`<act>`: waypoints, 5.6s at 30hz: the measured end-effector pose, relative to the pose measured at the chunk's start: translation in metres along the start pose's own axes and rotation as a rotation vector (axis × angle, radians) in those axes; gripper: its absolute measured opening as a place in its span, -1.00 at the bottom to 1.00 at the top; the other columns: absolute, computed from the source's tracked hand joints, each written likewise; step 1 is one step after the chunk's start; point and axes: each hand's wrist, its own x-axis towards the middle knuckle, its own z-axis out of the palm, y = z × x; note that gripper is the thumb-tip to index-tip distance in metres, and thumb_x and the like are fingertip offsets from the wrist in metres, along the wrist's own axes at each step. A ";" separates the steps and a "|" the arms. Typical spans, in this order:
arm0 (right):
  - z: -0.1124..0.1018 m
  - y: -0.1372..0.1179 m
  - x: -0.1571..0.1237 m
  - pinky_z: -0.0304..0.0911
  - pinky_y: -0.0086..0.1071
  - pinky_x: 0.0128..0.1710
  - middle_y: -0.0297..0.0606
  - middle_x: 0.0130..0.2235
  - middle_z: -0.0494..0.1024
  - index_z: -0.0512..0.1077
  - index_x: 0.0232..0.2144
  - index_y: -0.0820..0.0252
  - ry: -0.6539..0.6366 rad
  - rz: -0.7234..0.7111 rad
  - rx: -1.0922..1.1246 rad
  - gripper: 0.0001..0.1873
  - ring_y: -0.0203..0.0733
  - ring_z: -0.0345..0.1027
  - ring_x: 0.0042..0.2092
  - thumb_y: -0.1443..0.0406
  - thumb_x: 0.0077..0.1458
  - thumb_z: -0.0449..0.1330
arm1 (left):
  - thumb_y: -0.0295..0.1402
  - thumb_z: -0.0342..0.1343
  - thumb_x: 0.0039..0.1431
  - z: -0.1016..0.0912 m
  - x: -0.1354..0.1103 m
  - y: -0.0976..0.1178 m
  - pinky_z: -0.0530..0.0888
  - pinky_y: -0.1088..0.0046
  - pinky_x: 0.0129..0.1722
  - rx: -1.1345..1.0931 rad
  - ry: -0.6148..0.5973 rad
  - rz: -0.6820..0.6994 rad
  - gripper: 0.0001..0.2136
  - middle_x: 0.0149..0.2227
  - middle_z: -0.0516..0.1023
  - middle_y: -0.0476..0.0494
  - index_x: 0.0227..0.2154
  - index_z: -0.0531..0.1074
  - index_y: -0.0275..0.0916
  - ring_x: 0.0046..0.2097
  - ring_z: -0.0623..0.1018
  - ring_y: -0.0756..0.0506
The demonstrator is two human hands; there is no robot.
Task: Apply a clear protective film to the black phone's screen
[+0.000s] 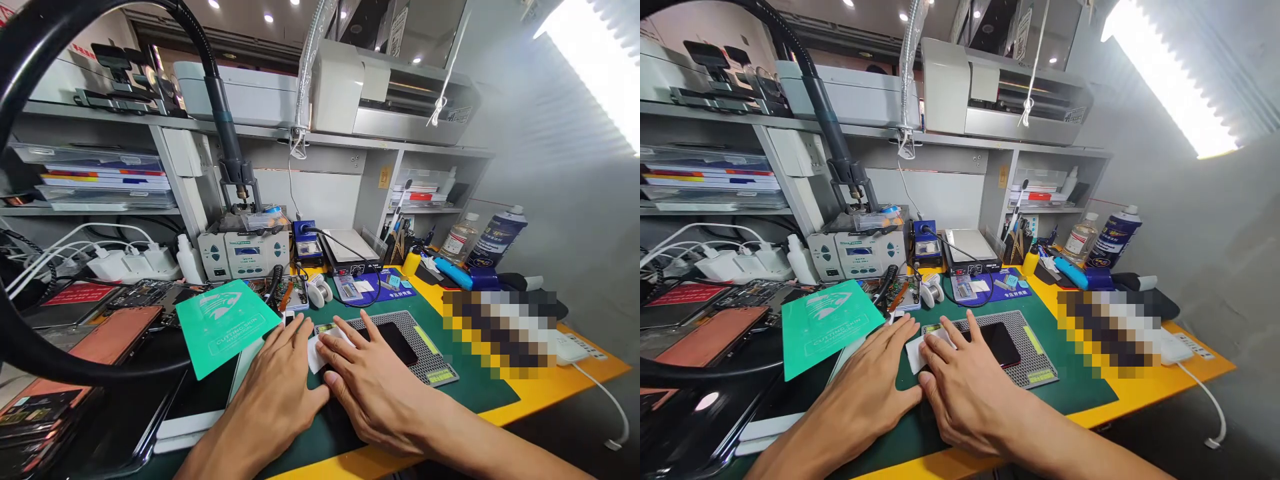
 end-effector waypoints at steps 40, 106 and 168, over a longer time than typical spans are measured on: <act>0.032 0.040 -0.119 -0.13 0.53 0.25 -0.24 0.42 0.04 0.02 0.41 0.18 0.131 0.334 -0.243 -0.41 0.34 -0.16 0.42 0.20 0.41 -0.07 | 0.12 0.26 -0.19 0.006 -0.003 -0.007 0.10 0.19 0.40 0.098 -0.174 -0.053 0.15 0.47 -0.14 -0.31 0.41 -0.06 -0.36 0.46 -0.02 -0.23; 0.009 0.056 -0.079 -0.18 0.30 0.36 -0.22 0.41 0.14 0.14 0.37 0.25 0.044 0.425 -0.090 -0.41 0.18 -0.21 0.44 0.13 0.44 -0.23 | 0.08 0.25 -0.22 -0.011 0.000 0.009 -0.06 0.27 0.42 0.077 -0.338 -0.124 0.21 0.48 -0.40 -0.11 0.43 -0.23 -0.32 0.47 -0.23 -0.17; -0.036 0.093 -0.145 -0.13 0.00 0.40 -0.25 0.38 0.20 0.24 0.32 0.13 0.397 0.621 0.677 -0.34 -0.01 0.01 0.40 -0.07 0.39 -0.18 | -0.23 0.31 -0.19 -0.006 -0.005 -0.001 0.04 0.16 0.42 -0.136 -0.225 0.015 0.12 0.48 -0.16 -0.28 0.41 -0.20 -0.26 0.46 -0.02 -0.22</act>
